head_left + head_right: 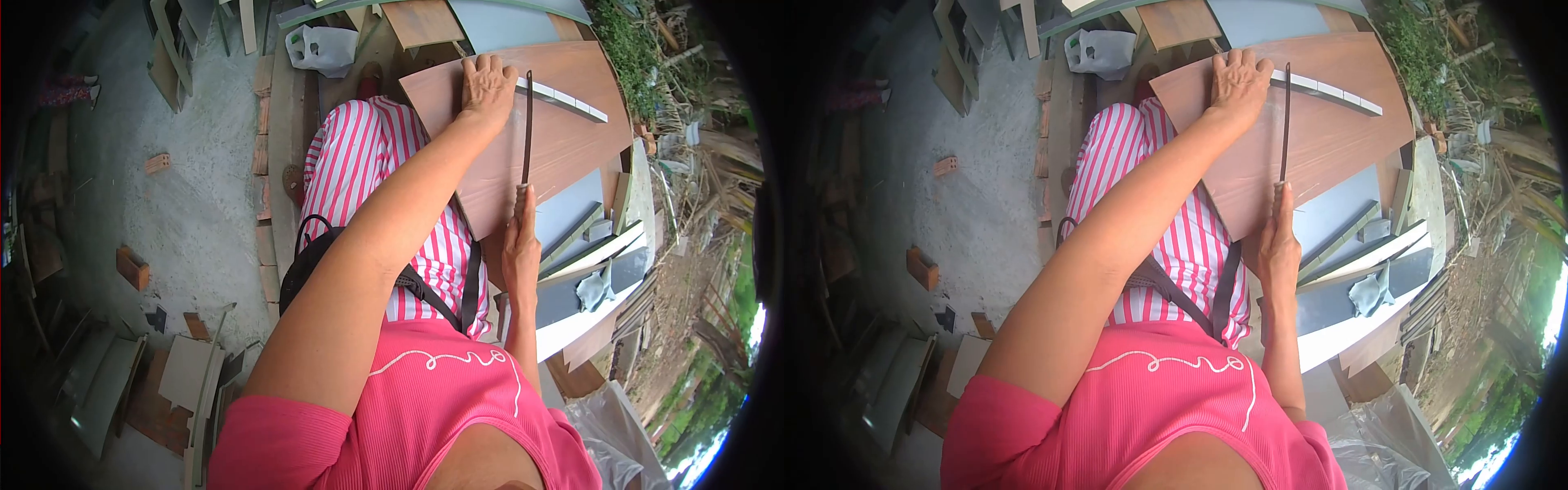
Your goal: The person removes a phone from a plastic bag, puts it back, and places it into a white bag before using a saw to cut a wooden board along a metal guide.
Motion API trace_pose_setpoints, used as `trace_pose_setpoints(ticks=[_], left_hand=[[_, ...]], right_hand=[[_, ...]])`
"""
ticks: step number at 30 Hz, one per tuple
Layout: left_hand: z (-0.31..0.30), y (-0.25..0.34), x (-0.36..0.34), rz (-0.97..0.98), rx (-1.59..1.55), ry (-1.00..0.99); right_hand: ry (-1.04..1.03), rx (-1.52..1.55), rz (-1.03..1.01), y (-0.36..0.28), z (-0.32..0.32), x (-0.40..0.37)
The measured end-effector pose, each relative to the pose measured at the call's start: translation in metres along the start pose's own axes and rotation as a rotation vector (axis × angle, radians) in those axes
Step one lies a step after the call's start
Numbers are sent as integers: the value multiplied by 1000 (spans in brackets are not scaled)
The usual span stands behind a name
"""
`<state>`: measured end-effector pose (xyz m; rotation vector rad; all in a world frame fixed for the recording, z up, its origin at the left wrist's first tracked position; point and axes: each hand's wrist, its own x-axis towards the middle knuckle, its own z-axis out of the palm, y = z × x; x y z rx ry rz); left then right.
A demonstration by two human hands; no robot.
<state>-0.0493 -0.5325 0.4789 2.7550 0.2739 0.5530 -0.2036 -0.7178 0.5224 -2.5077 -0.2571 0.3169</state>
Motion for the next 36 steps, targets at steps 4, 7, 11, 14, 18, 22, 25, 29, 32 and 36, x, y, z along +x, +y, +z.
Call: trace_pose_setpoints(ticks=[4, 7, 11, 14, 18, 22, 25, 29, 32, 36], left_hand=[[1, 0, 1, -2, 38, -13], [4, -1, 1, -7, 2, 1], [2, -1, 1, -11, -9, 51], [-1, 0, 3, -56, -22, 29], [5, 0, 1, -38, -29, 25], [4, -1, 0, -20, -9, 31], [5, 0, 0, -14, 26, 54], [2, -1, 2, -24, 3, 19], [0, -2, 1, -20, 2, 18], [0, -1, 2, -46, -15, 9]], right_hand=[[42, -15, -113, -3, -3, 10], [78, -13, -144, -20, -2, 58], [161, -20, -216, -34, 9, 140], [160, -19, -191, -38, 11, 146], [134, -2, -194, -24, 9, 96], [25, 17, 0, -10, 2, 18], [13, 25, 14, -8, -1, 1], [-22, 13, 34, -29, -9, 29], [148, -2, -241, -12, 10, 96], [184, -64, -246, -34, 11, 155]])
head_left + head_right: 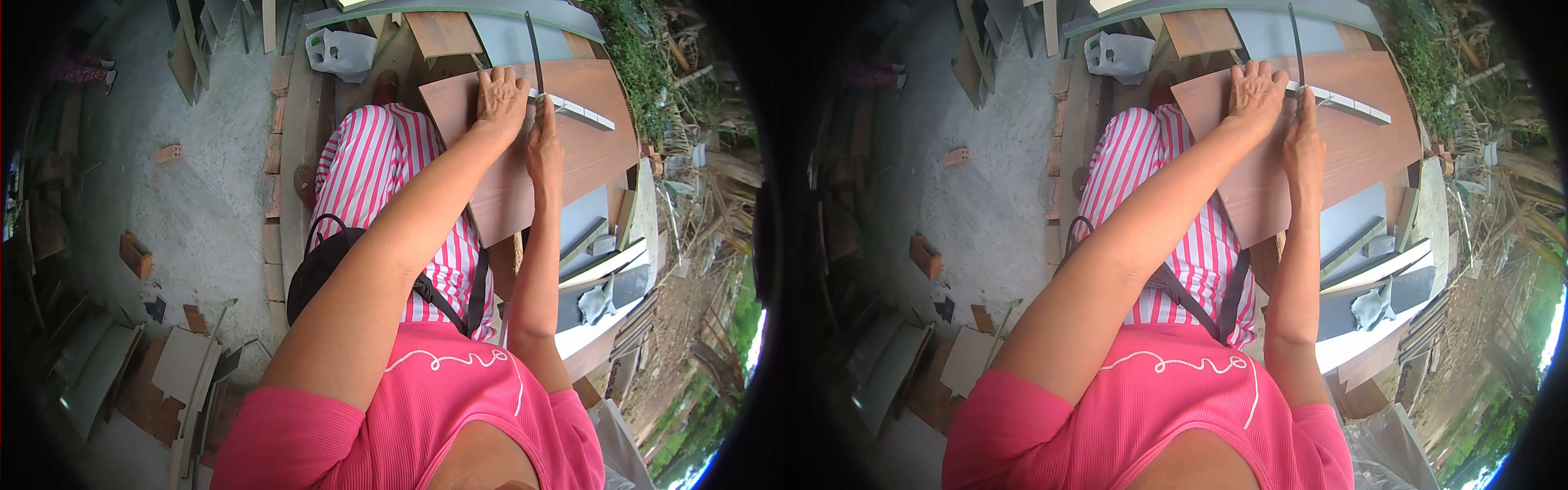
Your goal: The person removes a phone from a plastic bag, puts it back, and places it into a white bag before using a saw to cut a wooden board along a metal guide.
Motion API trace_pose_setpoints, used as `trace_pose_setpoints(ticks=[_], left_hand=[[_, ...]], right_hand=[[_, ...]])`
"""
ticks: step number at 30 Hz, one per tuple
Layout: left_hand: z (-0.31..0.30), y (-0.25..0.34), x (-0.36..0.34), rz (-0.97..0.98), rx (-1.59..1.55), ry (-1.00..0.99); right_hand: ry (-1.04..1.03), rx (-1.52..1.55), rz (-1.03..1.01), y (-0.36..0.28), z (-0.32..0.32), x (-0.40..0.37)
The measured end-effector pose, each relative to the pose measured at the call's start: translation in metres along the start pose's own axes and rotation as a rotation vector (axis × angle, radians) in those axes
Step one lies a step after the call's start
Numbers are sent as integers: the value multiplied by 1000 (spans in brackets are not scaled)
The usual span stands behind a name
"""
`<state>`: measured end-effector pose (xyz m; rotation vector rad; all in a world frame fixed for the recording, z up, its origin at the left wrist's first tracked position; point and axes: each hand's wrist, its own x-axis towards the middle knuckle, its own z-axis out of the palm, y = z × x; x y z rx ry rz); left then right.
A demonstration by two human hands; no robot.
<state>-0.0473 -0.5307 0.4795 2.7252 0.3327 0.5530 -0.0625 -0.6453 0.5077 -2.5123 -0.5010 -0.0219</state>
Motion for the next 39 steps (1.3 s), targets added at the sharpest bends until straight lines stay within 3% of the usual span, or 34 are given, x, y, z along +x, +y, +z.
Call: trace_pose_setpoints(ticks=[2, 5, 7, 12, 16, 18, 20, 24, 27, 34, 39], left_hand=[[-1, 0, 0, -21, -1, 16], [1, -1, -2, -3, 6, 13], [4, 0, 0, -2, 14, 33], [5, -1, -2, 29, 19, 40], [2, -1, -1, 22, 26, 14], [6, -2, -1, 33, 7, 58], [4, -2, -2, 29, 11, 56], [4, -2, 3, -51, 29, 52], [-1, -5, 1, -22, 9, 43], [2, -7, -1, 30, 14, 52], [1, -6, -1, 34, -2, 40]], right_hand=[[-20, 27, 24, 2, 2, -3], [70, 50, -111, 5, -3, -37], [-107, 18, 160, -7, -21, -78], [-203, 55, 306, -5, -41, -147], [-235, 79, 331, -20, -46, -122], [-64, 25, 66, -1, -25, -90], [18, 31, -39, 9, -6, -42], [-28, 5, 8, 1, 3, 12], [-31, -10, -3, -3, -3, -3], [-171, 32, 251, -9, -38, -137], [-205, 41, 314, -17, -46, -139]])
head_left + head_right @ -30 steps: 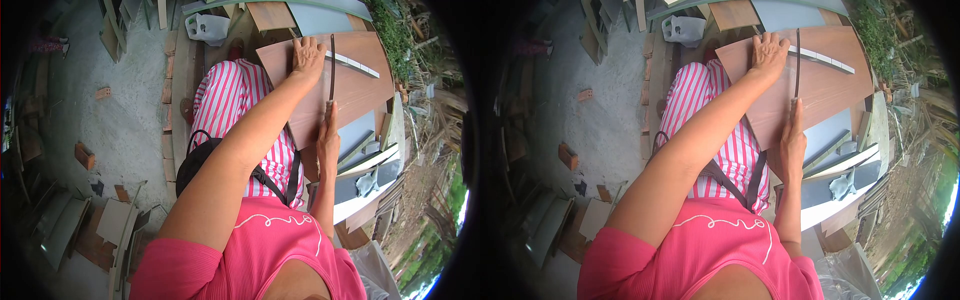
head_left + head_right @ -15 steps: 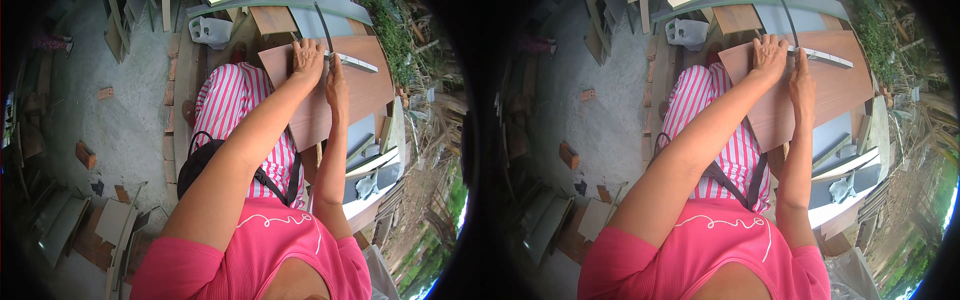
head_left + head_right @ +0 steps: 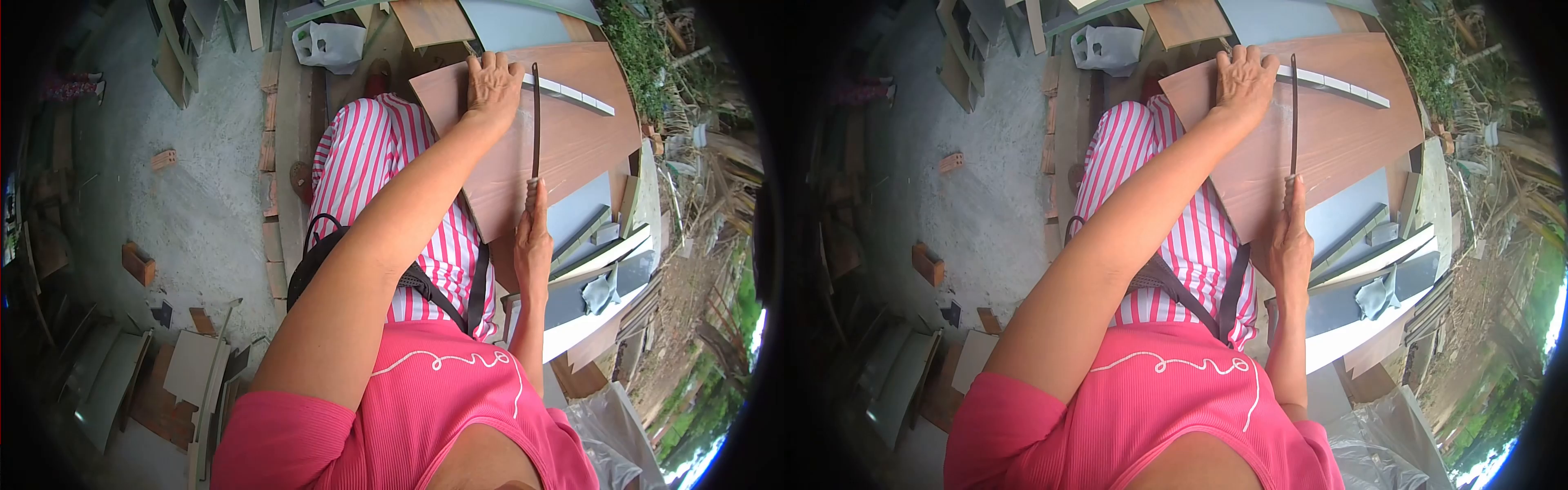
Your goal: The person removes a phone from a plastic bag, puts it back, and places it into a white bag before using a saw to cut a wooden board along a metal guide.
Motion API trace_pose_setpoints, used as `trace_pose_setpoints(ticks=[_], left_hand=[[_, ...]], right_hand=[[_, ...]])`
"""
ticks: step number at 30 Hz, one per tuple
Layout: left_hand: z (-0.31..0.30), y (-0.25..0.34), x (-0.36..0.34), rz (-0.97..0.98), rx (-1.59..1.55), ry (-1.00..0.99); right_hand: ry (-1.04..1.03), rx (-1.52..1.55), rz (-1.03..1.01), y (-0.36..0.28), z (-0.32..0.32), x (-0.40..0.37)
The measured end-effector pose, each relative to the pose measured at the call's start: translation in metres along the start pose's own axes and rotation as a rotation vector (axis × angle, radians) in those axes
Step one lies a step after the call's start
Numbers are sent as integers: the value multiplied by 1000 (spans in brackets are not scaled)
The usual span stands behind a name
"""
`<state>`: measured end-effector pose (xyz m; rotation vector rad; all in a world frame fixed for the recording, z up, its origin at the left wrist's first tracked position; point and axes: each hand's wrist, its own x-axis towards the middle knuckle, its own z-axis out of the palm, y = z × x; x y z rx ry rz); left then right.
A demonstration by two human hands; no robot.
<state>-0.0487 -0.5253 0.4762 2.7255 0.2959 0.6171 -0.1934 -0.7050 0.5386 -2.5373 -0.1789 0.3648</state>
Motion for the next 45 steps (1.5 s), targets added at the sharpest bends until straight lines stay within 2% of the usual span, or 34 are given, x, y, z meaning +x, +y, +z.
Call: trace_pose_setpoints(ticks=[2, 4, 6, 7, 10, 14, 16, 17, 19, 23, 26, 28, 30, 35, 37, 38, 40, 45], left_hand=[[0, 0, 0, -6, 8, -2], [-1, 0, 1, -14, 17, 0], [-3, 0, 1, -10, 19, -11], [-3, 0, 1, -15, 25, -4], [-2, 3, 2, -57, 23, 5], [0, 2, 0, -42, 21, -10], [1, 2, 2, -39, 33, -10], [1, 1, 3, -40, 32, -14], [1, 1, 0, -25, 36, -2], [-2, 2, 0, -12, 50, -5], [-3, -1, -1, -4, 33, -22], [-2, -1, 0, 2, 15, 7], [-3, -1, 0, 3, 13, 2], [-4, -2, 1, -15, 11, 5], [-2, -1, 1, -23, -8, -10], [-2, -1, 1, -24, -11, -15], [-2, -1, 1, -17, 19, -22], [-4, -2, -1, 2, 8, -27]], right_hand=[[-53, -5, 78, -17, -1, 29], [70, 2, -165, -11, 12, 73], [320, 8, -541, -4, 31, 130], [318, 11, -550, -10, 29, 138], [177, -1, -337, -20, 22, 153], [202, -10, -408, -10, 19, 110], [102, -56, -209, -10, 11, 69], [100, -56, -206, -9, 8, 51], [-5, 24, -60, -5, 2, 20], [-7, -2, -52, 4, -3, 5], [10, -23, -117, -3, -2, 31], [-18, -76, -36, -21, -1, 67], [183, 9, -394, -7, 21, 115], [156, -46, -298, -24, 20, 137], [213, -30, -416, -11, 22, 121], [209, -32, -412, -10, 18, 104], [39, 3, -135, -14, 9, 57], [-22, -8, -3, 6, 4, -8]])
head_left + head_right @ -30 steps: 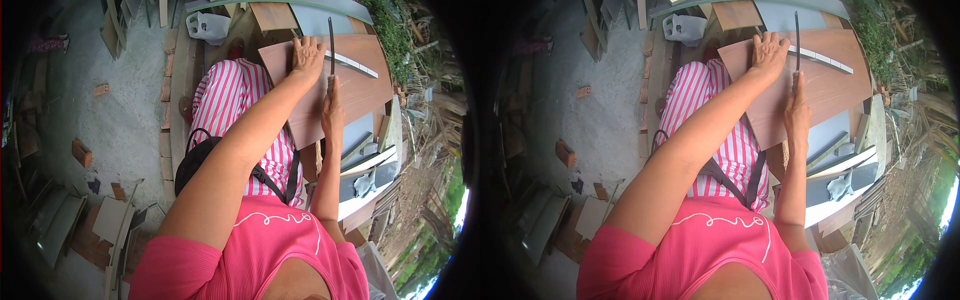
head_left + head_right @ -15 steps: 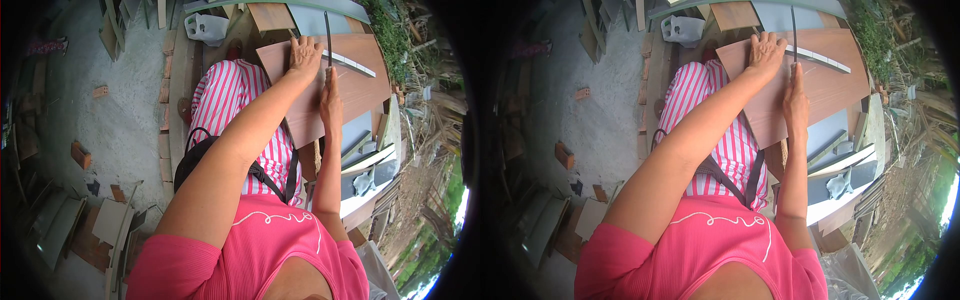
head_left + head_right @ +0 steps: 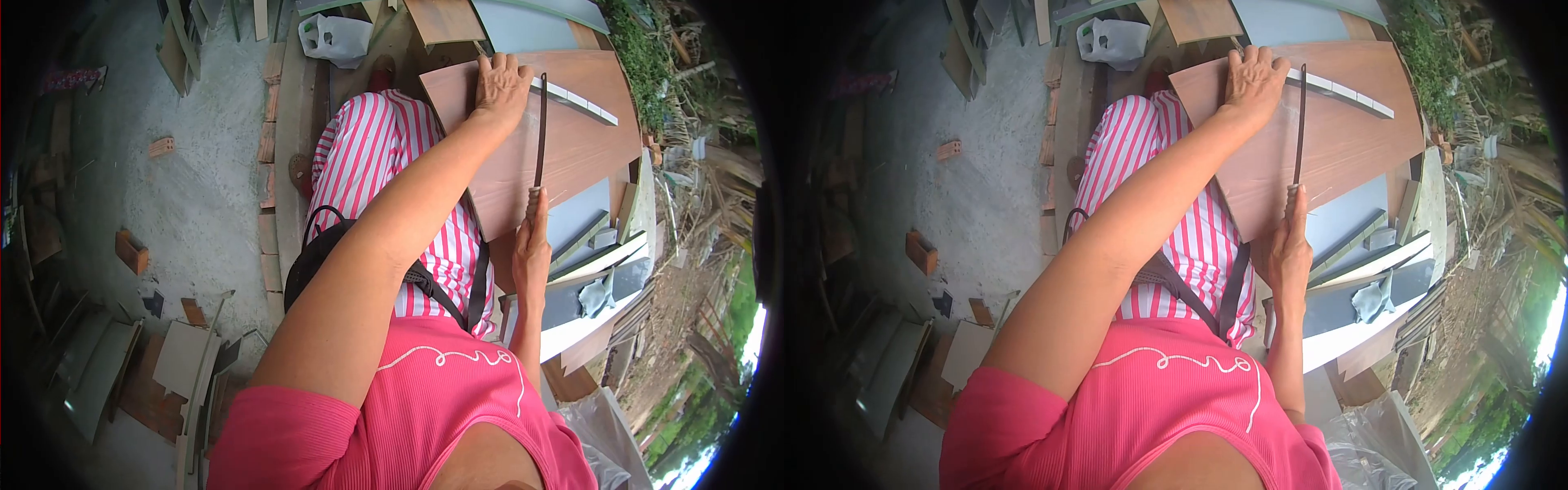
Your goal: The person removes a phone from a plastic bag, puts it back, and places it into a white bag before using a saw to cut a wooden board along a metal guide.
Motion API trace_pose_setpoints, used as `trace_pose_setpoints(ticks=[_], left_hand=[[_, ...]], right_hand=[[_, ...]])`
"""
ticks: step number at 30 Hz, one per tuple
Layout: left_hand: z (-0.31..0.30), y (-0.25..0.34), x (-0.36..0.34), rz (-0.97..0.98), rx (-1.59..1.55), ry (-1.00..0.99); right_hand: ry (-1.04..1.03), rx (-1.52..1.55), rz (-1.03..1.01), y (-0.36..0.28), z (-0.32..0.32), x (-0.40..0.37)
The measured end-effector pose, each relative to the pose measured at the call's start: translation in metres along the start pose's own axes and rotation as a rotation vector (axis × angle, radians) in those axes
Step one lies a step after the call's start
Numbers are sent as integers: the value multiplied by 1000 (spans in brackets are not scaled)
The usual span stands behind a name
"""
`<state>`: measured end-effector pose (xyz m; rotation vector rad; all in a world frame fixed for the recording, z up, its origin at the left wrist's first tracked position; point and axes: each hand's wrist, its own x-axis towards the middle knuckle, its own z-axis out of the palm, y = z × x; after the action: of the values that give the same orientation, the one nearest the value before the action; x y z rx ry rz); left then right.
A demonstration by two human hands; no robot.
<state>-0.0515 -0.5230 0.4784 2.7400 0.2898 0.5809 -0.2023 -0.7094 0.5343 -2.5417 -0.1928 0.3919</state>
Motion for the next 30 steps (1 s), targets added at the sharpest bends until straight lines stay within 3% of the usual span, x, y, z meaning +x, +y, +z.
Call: trace_pose_setpoints(ticks=[3, 8, 11, 15, 19, 23, 26, 30], left_hand=[[-1, 2, 1, 4, 7, 1], [0, 0, 1, -1, 0, 25], [-2, 1, 2, -30, 5, 23], [-1, 0, 2, -10, 6, 28], [2, 0, 2, -11, 19, 20], [2, 0, 1, -1, 27, 11], [-1, -1, 2, 4, 24, -24], [2, -1, 1, 4, 18, 12]], right_hand=[[1, -15, -11, -11, -7, 14], [288, -41, -375, -15, 21, 124], [224, -29, -294, -35, 16, 160], [233, -38, -325, -27, 15, 140], [88, -9, -121, -19, 6, 62], [45, 12, -74, -5, 1, 12], [-8, 2, -14, -5, -4, 11], [63, -25, -145, -12, 0, 65]])
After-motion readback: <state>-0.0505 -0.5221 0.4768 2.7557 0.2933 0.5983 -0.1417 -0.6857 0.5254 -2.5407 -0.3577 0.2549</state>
